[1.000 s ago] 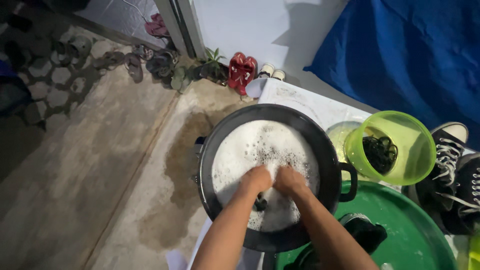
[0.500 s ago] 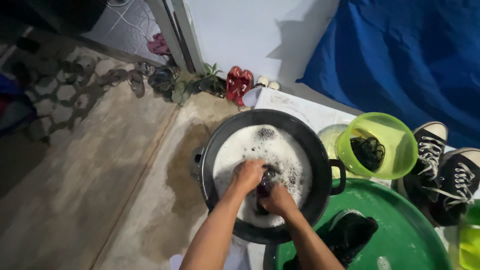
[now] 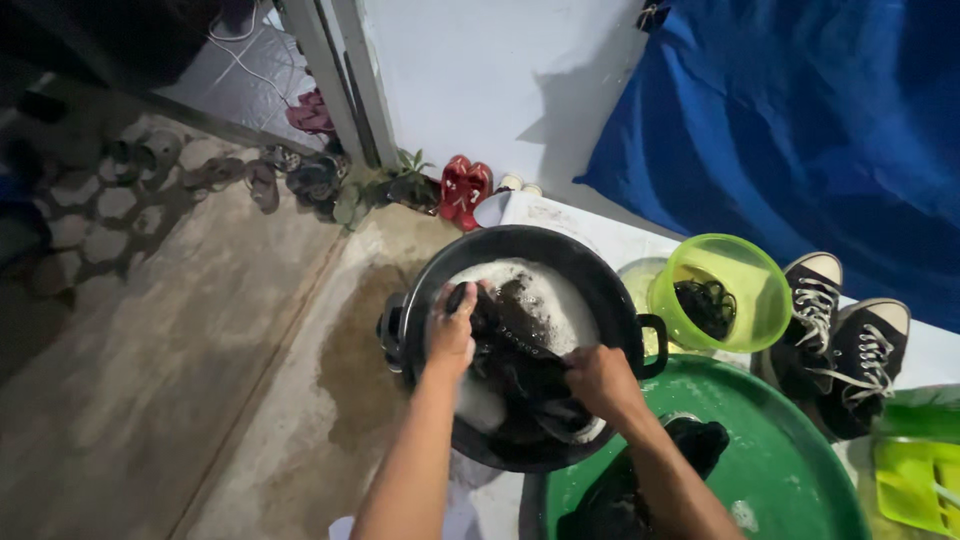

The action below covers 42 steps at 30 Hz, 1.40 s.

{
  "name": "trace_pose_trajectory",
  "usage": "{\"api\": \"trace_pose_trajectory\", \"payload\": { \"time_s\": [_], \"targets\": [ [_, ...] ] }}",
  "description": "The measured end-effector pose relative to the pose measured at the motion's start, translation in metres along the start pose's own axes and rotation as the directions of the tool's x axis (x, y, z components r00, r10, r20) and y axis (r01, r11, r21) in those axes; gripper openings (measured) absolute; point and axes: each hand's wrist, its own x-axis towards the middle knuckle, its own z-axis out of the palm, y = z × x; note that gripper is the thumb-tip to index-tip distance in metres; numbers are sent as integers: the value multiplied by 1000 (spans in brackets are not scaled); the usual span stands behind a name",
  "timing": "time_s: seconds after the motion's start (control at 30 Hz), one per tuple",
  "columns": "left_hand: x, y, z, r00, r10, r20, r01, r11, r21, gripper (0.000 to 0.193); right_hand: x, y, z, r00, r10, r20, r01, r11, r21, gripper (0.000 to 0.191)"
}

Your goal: The person washes a pair of black sneakers by hand using a brush and soapy water in a black basin. They scrub the uppers, soles, and laces, rinse the shoes in a green basin, and place the cleaned shoes on the floor.

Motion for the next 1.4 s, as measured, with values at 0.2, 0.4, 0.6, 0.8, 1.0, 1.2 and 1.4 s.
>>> {"api": "trace_pose_trajectory", "payload": {
  "time_s": [0.2,0.4,0.6,0.8,1.0,1.2,1.4],
  "targets": [
    [-6,-12,28,901,-364,235,432,795,-426,49,-6,4,-15,999,-51,-10,50,998,-38,26],
    [7,2,29,882,-441,167,466,762,-450,55,-20,-3,-23,997,-19,-69,19,1000,-8,27],
    [7,4,27,883,-443,155,470,836,-284,58,-32,-11,-25,998,-16,-63,16,1000,-9,30],
    [16,1,19,903,-387,188,420,889,-184,42,-38,-16,-25,992,-45,-117,49,998,33,34],
    [-8,32,9,932,338,133,-351,742,571,59,-40,-17,-25,989,-48,-137,50,999,10,29],
    [-61,47,36,625,57,779,-700,484,525,35,-43,-18,-26,979,-162,-121,150,984,-98,31],
    [-62,19,64,726,-65,684,-640,296,708,22,-48,-19,-32,922,-262,-285,227,962,-149,36]
  ]
}}
